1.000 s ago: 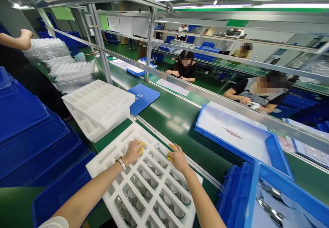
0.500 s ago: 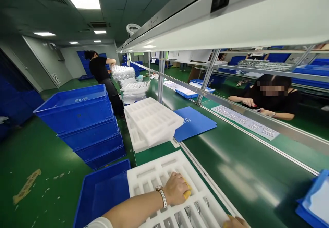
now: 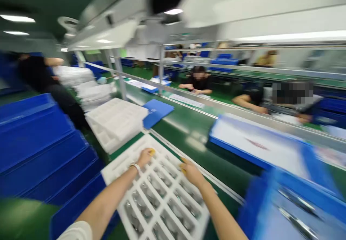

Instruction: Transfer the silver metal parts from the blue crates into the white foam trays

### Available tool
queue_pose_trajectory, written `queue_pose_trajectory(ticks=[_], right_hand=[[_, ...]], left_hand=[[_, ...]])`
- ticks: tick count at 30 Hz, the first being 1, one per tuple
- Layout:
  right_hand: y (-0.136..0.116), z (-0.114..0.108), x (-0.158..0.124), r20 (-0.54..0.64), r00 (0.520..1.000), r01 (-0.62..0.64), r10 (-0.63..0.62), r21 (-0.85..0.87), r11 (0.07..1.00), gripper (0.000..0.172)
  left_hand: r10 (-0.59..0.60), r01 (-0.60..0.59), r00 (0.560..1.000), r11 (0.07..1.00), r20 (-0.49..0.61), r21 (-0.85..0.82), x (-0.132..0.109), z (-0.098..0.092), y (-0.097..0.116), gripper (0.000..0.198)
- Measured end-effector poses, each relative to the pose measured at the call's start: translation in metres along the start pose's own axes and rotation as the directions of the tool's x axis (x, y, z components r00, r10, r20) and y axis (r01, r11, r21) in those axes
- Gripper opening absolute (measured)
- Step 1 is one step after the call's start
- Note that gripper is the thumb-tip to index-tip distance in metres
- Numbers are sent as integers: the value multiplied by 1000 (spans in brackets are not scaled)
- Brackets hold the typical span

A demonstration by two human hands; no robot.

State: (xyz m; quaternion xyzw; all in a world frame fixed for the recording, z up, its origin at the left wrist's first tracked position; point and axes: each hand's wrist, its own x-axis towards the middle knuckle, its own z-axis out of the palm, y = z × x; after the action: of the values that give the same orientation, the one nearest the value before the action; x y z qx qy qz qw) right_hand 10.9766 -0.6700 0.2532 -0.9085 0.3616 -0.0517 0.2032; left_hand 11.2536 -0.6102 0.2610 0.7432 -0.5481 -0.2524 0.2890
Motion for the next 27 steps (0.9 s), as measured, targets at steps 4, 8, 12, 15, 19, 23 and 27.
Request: queue_pose_trajectory(ticks=[4, 8, 12, 15, 19, 23, 27], right_hand=[[11, -39, -59, 39, 995, -94, 95, -29, 995, 29], [74, -79, -174, -72, 917, -398, 393, -93, 913, 26], [131, -111, -304, -275, 675, -735, 684, -166, 658, 39], [163, -115, -374, -362, 516, -856, 776, -211, 471, 40], [190, -98, -423, -391, 491, -868, 778, -303, 395, 35], [220, -83, -439, -381, 556, -821, 739, -393, 415, 36], [244, -77, -451, -366, 617, -773, 696, -448, 449, 34]], left_hand=[[46, -44, 998, 998, 30, -53, 8, 8, 2, 40], [170, -179, 982, 977, -85, -118, 30, 52, 23, 33], [409, -410, 912, 911, -27, -37, 14, 112, 105, 30], [549, -552, 834, 832, 51, 53, -12, 166, 185, 23], [668, -694, 713, 716, 212, 76, -51, 244, 275, 14], [702, -756, 632, 651, 330, 64, -71, 318, 326, 14], [630, -715, 670, 689, 392, 114, -72, 363, 343, 28]])
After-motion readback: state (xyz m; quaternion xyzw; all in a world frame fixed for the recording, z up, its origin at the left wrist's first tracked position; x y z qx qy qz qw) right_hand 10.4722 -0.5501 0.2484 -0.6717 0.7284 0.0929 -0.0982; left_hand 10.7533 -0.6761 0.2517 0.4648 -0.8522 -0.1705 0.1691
